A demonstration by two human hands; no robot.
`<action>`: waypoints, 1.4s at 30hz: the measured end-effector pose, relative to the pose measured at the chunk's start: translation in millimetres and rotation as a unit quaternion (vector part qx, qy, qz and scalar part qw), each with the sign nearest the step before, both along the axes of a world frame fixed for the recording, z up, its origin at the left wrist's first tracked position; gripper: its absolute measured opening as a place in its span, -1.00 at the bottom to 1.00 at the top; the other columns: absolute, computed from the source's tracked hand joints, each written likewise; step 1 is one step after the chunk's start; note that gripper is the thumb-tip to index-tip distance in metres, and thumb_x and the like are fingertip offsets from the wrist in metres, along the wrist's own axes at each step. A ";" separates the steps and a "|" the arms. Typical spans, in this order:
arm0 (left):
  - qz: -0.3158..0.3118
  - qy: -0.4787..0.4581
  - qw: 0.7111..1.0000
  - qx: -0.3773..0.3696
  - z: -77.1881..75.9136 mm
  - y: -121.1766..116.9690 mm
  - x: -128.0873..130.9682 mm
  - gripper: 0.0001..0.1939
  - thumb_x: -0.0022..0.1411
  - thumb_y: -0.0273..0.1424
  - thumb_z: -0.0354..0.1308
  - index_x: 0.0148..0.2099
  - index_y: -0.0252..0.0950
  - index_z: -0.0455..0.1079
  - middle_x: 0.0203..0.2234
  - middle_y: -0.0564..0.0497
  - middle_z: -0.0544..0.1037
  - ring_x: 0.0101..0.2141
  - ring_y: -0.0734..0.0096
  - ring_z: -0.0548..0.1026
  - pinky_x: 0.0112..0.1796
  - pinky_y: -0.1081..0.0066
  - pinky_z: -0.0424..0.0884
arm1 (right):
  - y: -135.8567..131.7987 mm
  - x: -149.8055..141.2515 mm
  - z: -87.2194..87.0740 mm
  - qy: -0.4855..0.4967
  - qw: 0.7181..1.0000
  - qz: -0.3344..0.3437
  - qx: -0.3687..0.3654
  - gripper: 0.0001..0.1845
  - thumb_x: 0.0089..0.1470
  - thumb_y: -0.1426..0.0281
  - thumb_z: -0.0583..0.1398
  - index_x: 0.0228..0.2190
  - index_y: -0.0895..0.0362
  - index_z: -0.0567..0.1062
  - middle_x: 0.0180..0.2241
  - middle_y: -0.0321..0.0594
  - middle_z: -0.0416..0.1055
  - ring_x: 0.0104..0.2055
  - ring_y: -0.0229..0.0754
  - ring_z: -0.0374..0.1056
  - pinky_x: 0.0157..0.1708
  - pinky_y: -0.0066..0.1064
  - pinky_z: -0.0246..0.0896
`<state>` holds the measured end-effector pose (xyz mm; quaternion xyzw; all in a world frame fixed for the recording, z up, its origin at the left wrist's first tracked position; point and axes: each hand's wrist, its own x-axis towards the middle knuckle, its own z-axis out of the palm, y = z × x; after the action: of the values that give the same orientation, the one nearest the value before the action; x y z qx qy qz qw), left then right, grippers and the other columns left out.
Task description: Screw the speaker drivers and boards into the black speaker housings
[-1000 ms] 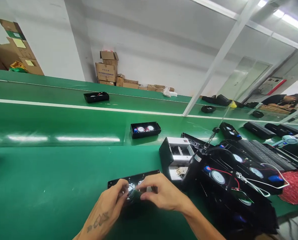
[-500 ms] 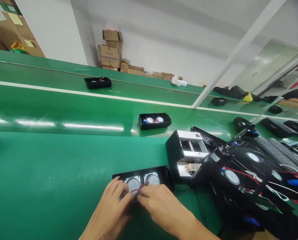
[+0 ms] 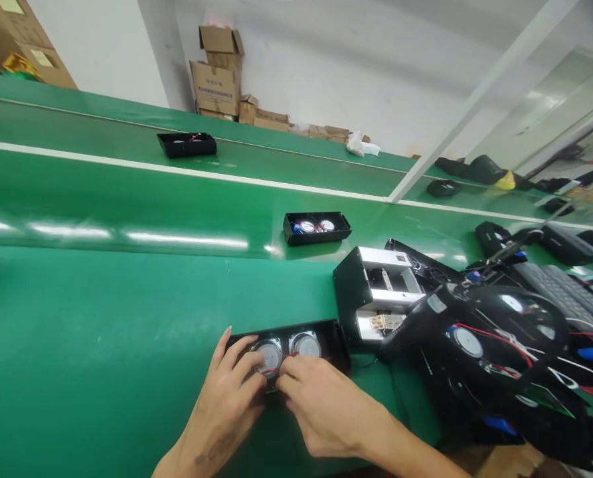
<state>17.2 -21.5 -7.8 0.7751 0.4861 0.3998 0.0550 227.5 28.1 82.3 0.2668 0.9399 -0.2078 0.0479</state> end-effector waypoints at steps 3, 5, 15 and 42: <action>-0.015 -0.009 0.998 -0.053 13.7 10.7 -3.7 -0.83 0.09 -0.54 0.37 -0.30 -0.19 0.51 -0.24 0.13 0.62 -0.05 0.26 0.62 0.46 -0.12 -0.13 | 1.1 -3.9 -4.7 0.010 0.999 -0.044 0.004 -0.75 0.19 0.51 0.22 -0.07 0.21 0.47 -0.07 -0.04 0.50 -0.08 0.01 0.43 -0.10 -0.21 0.35; -0.031 0.006 0.986 -0.165 30.5 28.0 -10.7 -0.88 0.07 -0.46 0.42 -0.36 -0.17 0.54 -0.25 0.17 0.61 -0.17 0.35 0.62 0.45 -0.18 -0.15 | 13.6 -10.7 -2.6 0.009 0.998 -0.058 0.007 -0.75 0.16 0.52 0.25 -0.09 0.19 0.49 -0.11 -0.04 0.53 -0.07 0.03 0.44 -0.10 -0.21 0.33; -0.088 0.021 0.917 -0.388 66.1 99.2 -39.2 -0.59 -0.14 -0.03 0.54 -0.49 -0.24 0.53 0.01 0.07 0.59 -0.24 0.37 0.55 -0.25 0.40 0.39 | 80.9 -38.0 41.7 -0.023 0.995 -0.064 -0.076 -0.62 -0.05 0.45 0.34 -0.12 0.12 0.68 -0.46 -0.22 0.54 -0.47 -0.16 0.34 -0.54 -0.40 -0.01; -0.088 -0.017 0.875 -0.475 73.8 107.5 -33.3 -0.46 -0.21 -0.03 0.52 -0.32 -0.21 0.39 -0.47 0.17 0.50 -0.43 0.44 0.43 -0.40 0.44 0.28 | 87.9 -55.6 32.8 -0.039 0.985 -0.134 -0.103 -0.85 -0.15 0.38 0.44 -0.43 0.15 0.67 -0.57 -0.30 0.40 -0.45 -0.18 0.33 -0.50 -0.40 0.08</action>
<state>-16.0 85.9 66.0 0.6879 0.5467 0.1273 0.4602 171.9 116.0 115.1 0.3916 0.8667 -0.2974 0.0837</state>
